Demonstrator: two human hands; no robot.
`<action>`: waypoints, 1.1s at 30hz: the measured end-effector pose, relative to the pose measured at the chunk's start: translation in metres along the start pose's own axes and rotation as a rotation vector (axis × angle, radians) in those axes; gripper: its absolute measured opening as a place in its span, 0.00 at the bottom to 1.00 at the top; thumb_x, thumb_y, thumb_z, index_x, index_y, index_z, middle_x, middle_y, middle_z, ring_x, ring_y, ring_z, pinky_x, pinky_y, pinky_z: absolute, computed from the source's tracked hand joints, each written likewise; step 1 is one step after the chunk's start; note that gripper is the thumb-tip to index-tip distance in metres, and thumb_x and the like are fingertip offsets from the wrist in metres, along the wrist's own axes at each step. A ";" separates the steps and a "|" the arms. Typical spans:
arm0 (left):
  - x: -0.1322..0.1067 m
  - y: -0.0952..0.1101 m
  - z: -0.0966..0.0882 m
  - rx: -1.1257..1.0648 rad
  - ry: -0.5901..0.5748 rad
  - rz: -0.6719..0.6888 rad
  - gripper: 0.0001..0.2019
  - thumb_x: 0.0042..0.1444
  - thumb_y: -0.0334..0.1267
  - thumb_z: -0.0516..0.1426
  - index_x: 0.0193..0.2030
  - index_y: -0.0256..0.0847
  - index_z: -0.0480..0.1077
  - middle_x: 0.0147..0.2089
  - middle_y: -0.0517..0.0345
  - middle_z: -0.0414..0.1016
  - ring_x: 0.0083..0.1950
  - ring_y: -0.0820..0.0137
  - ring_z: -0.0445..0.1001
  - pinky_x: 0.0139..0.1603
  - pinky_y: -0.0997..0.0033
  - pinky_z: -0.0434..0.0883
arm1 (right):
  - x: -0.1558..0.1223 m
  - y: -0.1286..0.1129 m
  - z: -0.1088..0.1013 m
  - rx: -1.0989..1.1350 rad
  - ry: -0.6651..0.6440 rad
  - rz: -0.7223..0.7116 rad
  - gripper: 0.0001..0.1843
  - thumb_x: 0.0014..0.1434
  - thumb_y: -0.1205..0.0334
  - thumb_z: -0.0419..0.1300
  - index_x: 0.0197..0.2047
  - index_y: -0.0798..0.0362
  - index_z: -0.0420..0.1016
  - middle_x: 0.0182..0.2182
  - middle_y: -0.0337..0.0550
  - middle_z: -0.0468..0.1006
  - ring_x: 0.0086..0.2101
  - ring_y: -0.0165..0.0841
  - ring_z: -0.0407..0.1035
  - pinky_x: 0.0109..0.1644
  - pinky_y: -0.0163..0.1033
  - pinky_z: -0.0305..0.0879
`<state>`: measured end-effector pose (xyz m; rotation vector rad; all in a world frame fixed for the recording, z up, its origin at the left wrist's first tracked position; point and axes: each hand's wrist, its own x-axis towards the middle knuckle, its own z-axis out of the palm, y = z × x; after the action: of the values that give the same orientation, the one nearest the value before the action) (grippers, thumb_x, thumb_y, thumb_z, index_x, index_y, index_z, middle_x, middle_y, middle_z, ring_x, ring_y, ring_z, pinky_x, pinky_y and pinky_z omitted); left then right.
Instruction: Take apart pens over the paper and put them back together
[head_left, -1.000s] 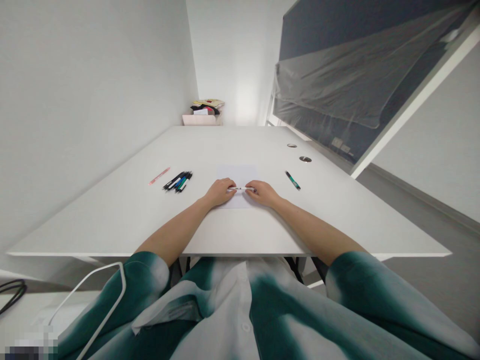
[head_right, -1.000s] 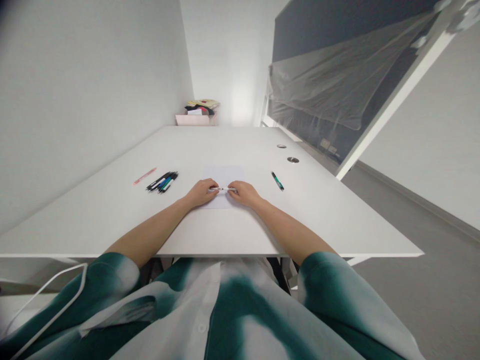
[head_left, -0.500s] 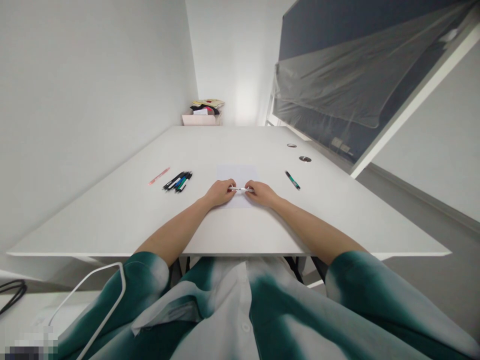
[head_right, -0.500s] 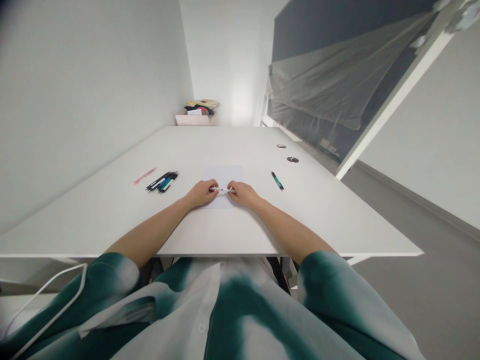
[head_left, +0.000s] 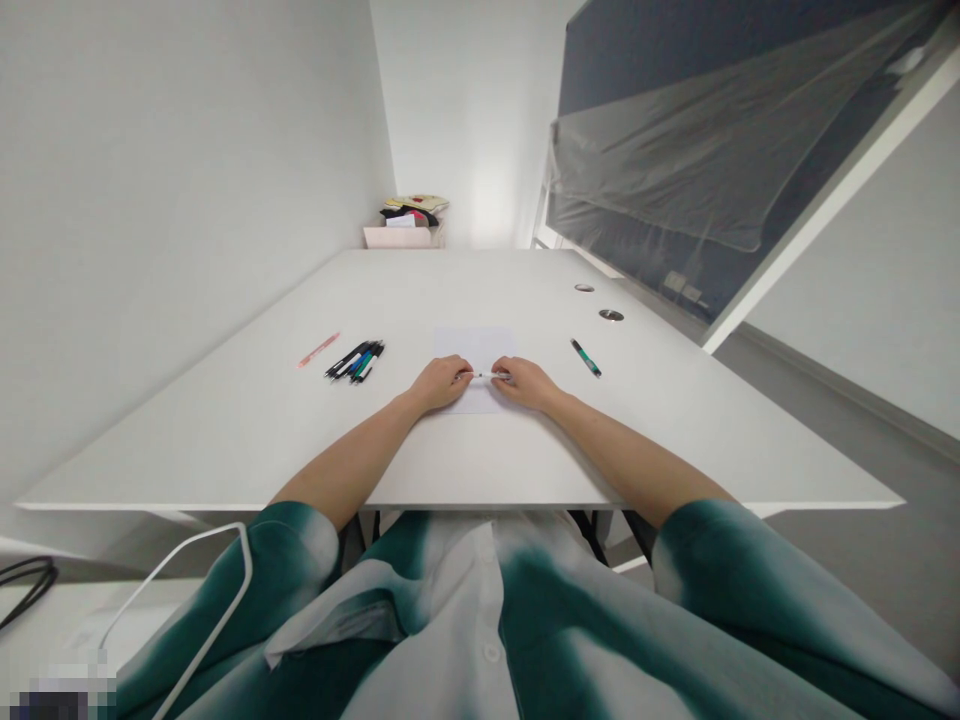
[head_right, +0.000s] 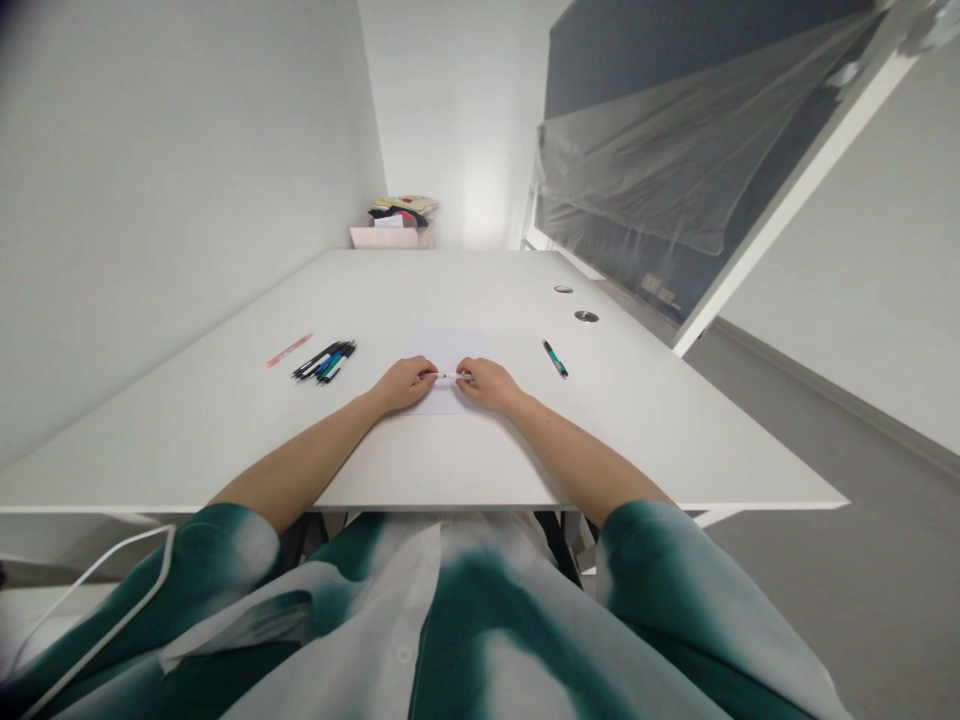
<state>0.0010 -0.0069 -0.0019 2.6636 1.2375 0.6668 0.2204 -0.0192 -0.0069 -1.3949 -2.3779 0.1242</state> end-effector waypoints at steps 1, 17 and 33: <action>0.000 0.000 0.000 -0.002 0.003 -0.002 0.12 0.61 0.38 0.52 0.43 0.38 0.75 0.41 0.50 0.78 0.43 0.64 0.75 0.49 0.64 0.71 | 0.000 0.000 -0.001 -0.001 0.000 -0.012 0.13 0.62 0.59 0.57 0.48 0.55 0.75 0.39 0.48 0.79 0.40 0.37 0.71 0.44 0.37 0.61; -0.001 0.003 -0.001 -0.017 -0.019 -0.055 0.08 0.56 0.35 0.55 0.42 0.40 0.72 0.37 0.54 0.80 0.38 0.64 0.76 0.43 0.65 0.71 | -0.001 -0.007 -0.003 -0.028 -0.109 0.000 0.17 0.69 0.56 0.48 0.50 0.55 0.73 0.37 0.48 0.81 0.36 0.34 0.72 0.39 0.35 0.57; 0.000 0.002 -0.001 -0.034 -0.011 0.045 0.12 0.61 0.38 0.53 0.43 0.37 0.76 0.43 0.49 0.78 0.44 0.65 0.75 0.51 0.64 0.71 | -0.001 -0.001 -0.001 -0.024 -0.046 -0.007 0.14 0.65 0.55 0.55 0.49 0.54 0.71 0.35 0.46 0.80 0.35 0.34 0.70 0.38 0.35 0.56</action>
<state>0.0019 -0.0085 -0.0006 2.6704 1.1563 0.6727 0.2200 -0.0209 -0.0054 -1.4087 -2.4287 0.1275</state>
